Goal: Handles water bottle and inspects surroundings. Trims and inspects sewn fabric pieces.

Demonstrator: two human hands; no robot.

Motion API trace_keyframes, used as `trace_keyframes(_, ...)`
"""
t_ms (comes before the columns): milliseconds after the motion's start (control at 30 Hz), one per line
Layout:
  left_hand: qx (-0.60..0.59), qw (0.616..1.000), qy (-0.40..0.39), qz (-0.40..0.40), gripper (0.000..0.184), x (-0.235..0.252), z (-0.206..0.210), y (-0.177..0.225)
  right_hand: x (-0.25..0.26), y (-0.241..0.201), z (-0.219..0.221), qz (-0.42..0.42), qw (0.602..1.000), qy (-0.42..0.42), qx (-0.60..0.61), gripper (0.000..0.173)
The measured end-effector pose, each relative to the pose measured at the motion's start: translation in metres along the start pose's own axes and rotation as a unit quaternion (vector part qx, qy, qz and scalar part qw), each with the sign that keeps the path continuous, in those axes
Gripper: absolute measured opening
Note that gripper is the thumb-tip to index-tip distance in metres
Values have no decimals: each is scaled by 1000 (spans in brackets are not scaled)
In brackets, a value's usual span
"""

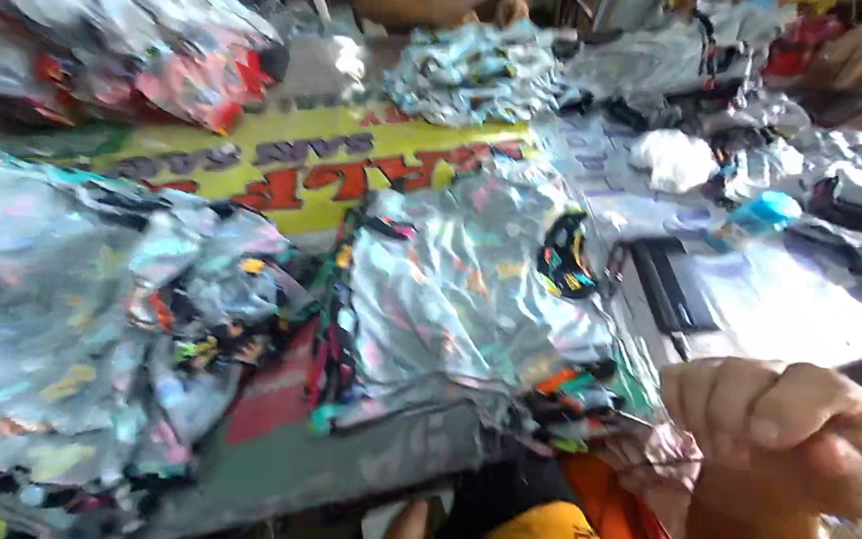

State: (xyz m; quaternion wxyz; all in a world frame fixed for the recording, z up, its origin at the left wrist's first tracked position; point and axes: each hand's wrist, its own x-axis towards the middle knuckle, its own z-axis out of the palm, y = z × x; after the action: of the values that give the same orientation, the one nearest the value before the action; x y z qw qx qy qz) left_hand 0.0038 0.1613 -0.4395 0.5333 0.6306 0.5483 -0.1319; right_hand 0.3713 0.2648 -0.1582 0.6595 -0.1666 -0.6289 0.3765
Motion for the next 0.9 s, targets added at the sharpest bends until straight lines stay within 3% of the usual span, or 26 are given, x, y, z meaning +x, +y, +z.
trace_keyframes(133,30,997,65,-29,39,-28,9,18,-28,-11,-26,-39,995,91,30,23)
trace_keyframes(233,60,996,12,-58,36,-58,14,65,-37,-9,-31,-33,991,113,56,23)
trace_keyframes(300,107,993,30,-45,34,-75,6,96,-39,-4,-32,-31,994,104,18,23)
trace_keyframes(400,46,984,120,123,31,-102,-19,140,-39,8,-34,-30,995,73,-65,20)
trace_keyframes(467,-18,954,159,252,27,-123,-40,185,-34,16,-32,-21,986,40,-162,22)
trace_keyframes(533,-95,897,211,378,27,-145,-61,221,-27,26,-18,-3,963,-22,-270,37)
trace_keyframes(600,-115,824,326,448,27,-155,-82,245,-21,33,4,6,923,-107,-370,45)
trace_keyframes(667,-32,767,472,433,27,-147,-110,262,-19,33,18,2,863,-223,-454,44)
trace_keyframes(733,47,718,569,397,28,-119,-131,275,-20,23,16,-18,840,-275,-466,38)
trace_keyframes(833,203,756,530,325,55,-76,-133,291,-7,-5,-13,-41,840,-250,-480,26)
trace_keyframes(900,316,733,524,297,60,-48,-121,293,13,-8,-36,-52,803,-221,-551,19)
